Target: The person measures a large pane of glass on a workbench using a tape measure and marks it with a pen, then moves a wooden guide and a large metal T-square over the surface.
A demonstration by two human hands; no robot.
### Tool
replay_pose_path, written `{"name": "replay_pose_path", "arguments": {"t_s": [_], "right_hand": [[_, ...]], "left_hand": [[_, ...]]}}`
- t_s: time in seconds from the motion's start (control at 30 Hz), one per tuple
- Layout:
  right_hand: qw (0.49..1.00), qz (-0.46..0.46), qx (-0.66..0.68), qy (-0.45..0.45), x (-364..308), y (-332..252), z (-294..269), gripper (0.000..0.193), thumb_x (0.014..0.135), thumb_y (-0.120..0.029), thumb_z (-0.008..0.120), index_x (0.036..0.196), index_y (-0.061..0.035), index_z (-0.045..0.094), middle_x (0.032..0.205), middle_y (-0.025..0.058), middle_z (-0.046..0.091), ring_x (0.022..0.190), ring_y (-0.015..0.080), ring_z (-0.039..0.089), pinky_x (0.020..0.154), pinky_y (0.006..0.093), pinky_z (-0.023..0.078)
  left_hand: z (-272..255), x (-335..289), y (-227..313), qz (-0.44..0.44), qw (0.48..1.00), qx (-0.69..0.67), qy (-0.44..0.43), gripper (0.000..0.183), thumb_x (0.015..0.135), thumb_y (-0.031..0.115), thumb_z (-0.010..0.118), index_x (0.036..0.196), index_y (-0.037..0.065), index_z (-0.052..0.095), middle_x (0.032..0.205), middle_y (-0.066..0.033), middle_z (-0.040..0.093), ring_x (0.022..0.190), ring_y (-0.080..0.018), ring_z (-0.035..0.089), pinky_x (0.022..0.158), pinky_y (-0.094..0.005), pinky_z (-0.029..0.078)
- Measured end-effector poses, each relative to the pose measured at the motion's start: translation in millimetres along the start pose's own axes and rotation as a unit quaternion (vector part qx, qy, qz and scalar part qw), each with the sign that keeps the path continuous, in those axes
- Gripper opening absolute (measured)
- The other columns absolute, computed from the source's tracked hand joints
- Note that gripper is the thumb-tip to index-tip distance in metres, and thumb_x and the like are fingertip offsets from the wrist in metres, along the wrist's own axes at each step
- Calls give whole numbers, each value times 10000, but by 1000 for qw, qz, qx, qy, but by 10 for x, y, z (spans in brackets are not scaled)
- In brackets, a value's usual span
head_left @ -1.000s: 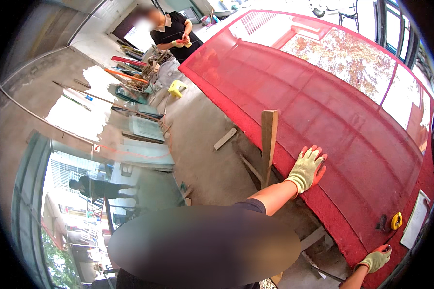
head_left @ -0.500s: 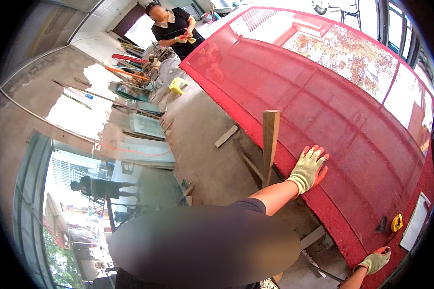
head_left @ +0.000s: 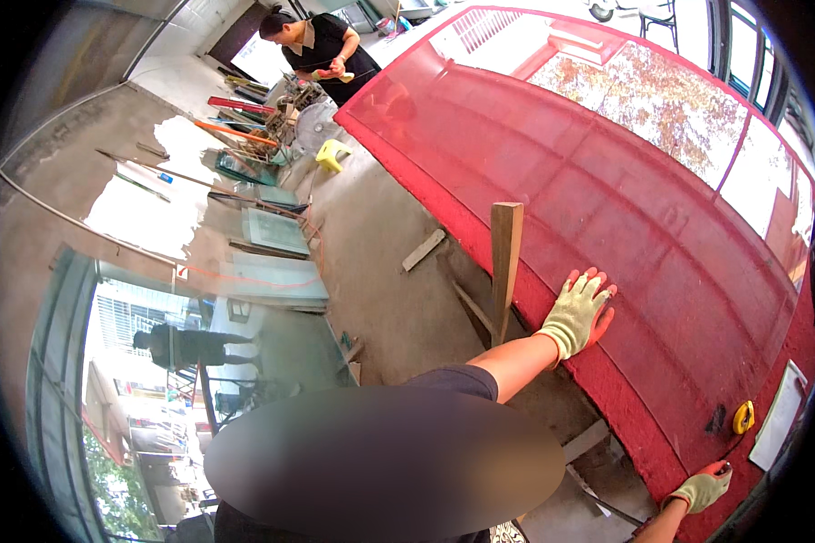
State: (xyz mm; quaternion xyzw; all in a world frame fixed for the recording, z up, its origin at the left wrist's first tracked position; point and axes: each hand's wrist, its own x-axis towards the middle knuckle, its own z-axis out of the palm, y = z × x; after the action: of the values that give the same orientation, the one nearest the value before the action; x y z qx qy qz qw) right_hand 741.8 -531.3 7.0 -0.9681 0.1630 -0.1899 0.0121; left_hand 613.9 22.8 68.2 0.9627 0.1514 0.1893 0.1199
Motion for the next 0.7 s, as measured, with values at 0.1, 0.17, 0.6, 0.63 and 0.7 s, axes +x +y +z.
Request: {"name": "replay_pose_path", "arguments": {"t_s": [0.1, 0.17, 0.6, 0.63, 0.7], "right_hand": [[1000, -4, 2, -1, 32, 52, 45, 446, 1083, -409, 566, 1371, -91, 687, 1362, 181, 690, 1228, 375, 672, 1003, 461, 564], [1000, 18, 1, -17, -19, -190, -178, 453, 1080, -419, 569, 1365, -89, 690, 1361, 183, 690, 1224, 373, 674, 994, 462, 567], [999, 31, -1, -25, -5, -112, -127, 456, 1096, -432, 534, 1373, -105, 691, 1377, 156, 685, 1256, 368, 654, 1017, 463, 548], [1000, 22, -1, -20, 7, -45, -74, 456, 1097, -432, 532, 1376, -106, 688, 1380, 154, 683, 1255, 367, 655, 1018, 464, 548], [1000, 20, -4, -20, 24, -45, -85, 455, 1096, -433, 532, 1376, -108, 685, 1386, 150, 679, 1249, 366, 657, 1016, 465, 548]], "left_hand": [[20, 4, -8, -5, 1000, 3, -9, 502, 1001, 347, 624, 1443, 110, 621, 1519, -167, 554, 1493, -360, 436, 1277, -544, 267], [20, -22, -32, -8, 1000, 6, -16, 502, 1006, 356, 620, 1449, 117, 617, 1530, -164, 546, 1495, -356, 434, 1279, -543, 265], [11, -13, -24, -8, 1000, -7, 1, 493, 992, 341, 645, 1429, 112, 635, 1520, -166, 546, 1479, -363, 445, 1268, -549, 284], [7, -5, -23, -9, 1000, -10, -1, 496, 991, 343, 648, 1429, 112, 635, 1517, -165, 546, 1477, -362, 447, 1266, -549, 287], [8, -25, -16, -11, 1000, -13, 1, 500, 987, 344, 655, 1429, 111, 635, 1512, -163, 547, 1474, -360, 450, 1264, -548, 292]]}}
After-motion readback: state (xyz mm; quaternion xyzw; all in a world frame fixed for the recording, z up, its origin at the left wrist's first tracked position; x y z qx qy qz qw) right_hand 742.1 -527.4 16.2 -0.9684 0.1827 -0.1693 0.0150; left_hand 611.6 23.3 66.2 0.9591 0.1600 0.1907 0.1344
